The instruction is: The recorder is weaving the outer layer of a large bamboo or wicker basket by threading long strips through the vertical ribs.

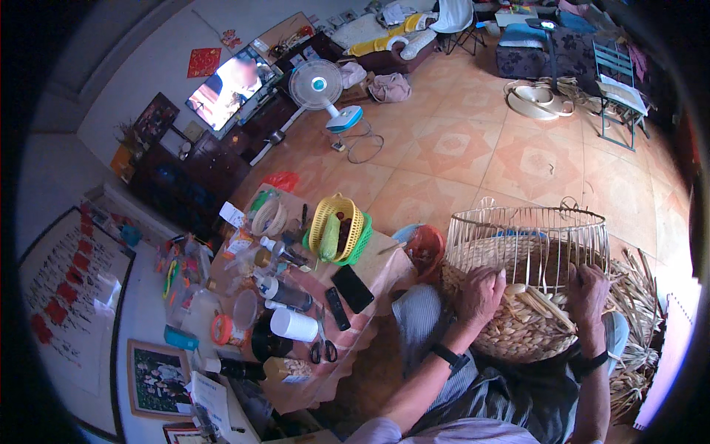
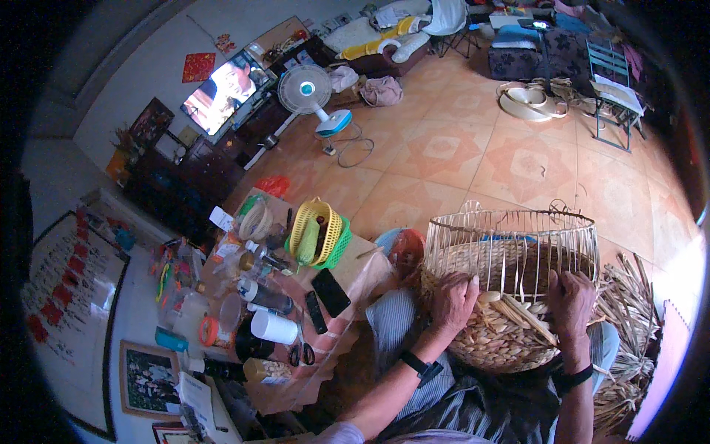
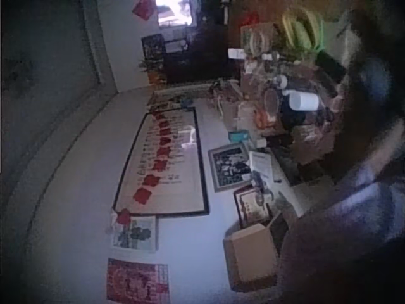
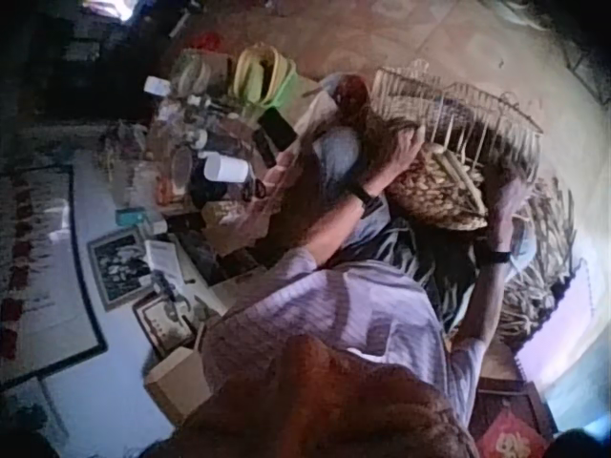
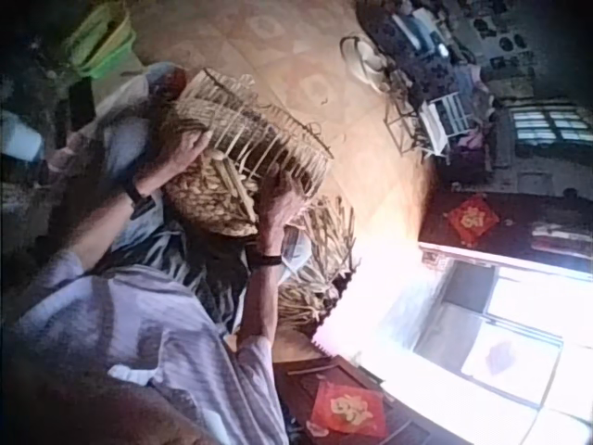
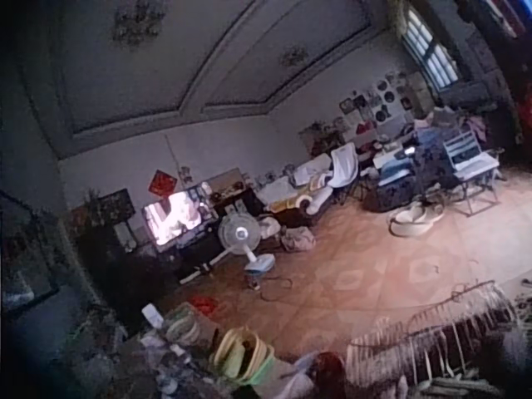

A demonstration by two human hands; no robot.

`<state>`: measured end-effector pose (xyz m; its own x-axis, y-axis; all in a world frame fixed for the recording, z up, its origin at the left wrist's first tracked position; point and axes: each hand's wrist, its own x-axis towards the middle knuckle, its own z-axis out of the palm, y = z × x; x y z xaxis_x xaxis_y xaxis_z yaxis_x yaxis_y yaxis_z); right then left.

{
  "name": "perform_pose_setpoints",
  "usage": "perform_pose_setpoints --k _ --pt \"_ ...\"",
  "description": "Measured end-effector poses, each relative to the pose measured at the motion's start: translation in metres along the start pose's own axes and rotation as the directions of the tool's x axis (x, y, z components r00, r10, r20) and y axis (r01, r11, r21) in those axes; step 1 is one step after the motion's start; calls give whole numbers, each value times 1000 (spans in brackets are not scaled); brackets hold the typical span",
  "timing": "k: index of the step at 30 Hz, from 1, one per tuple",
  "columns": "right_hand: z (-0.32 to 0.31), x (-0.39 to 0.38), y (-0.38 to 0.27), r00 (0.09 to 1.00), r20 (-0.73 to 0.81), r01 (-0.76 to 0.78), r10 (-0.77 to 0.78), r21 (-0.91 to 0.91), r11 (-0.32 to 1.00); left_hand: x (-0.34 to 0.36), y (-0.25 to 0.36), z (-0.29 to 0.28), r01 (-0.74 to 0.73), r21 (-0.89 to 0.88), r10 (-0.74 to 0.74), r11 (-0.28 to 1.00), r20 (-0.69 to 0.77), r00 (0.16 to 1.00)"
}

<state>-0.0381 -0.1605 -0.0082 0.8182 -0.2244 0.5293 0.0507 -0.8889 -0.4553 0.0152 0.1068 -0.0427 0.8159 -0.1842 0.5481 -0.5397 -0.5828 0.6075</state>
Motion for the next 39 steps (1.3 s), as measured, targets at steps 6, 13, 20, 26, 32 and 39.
perform_pose_setpoints --k 6,13,20,26,32,39 --pt "-20 4 1 963 197 -220 183 187 957 20 34 -34 -19 110 13 994 54 998" --pt "-45 -31 -17 986 159 8 -43 214 977 17 67 -24 -201 -76 213 977 214 953" --pt "-36 -7 3 976 213 -92 37 256 962 31 74 3 -218 158 135 963 416 899" --pt "-33 -7 -2 954 278 -142 108 103 984 32 71 10 -18 1 16 1000 427 904" --pt "-40 -16 -6 942 318 -195 107 260 946 7 63 4 -21 -89 60 996 466 883" --pt "-27 -21 -10 967 244 -127 68 232 965 3 59 -5 8 -159 63 987 433 899"
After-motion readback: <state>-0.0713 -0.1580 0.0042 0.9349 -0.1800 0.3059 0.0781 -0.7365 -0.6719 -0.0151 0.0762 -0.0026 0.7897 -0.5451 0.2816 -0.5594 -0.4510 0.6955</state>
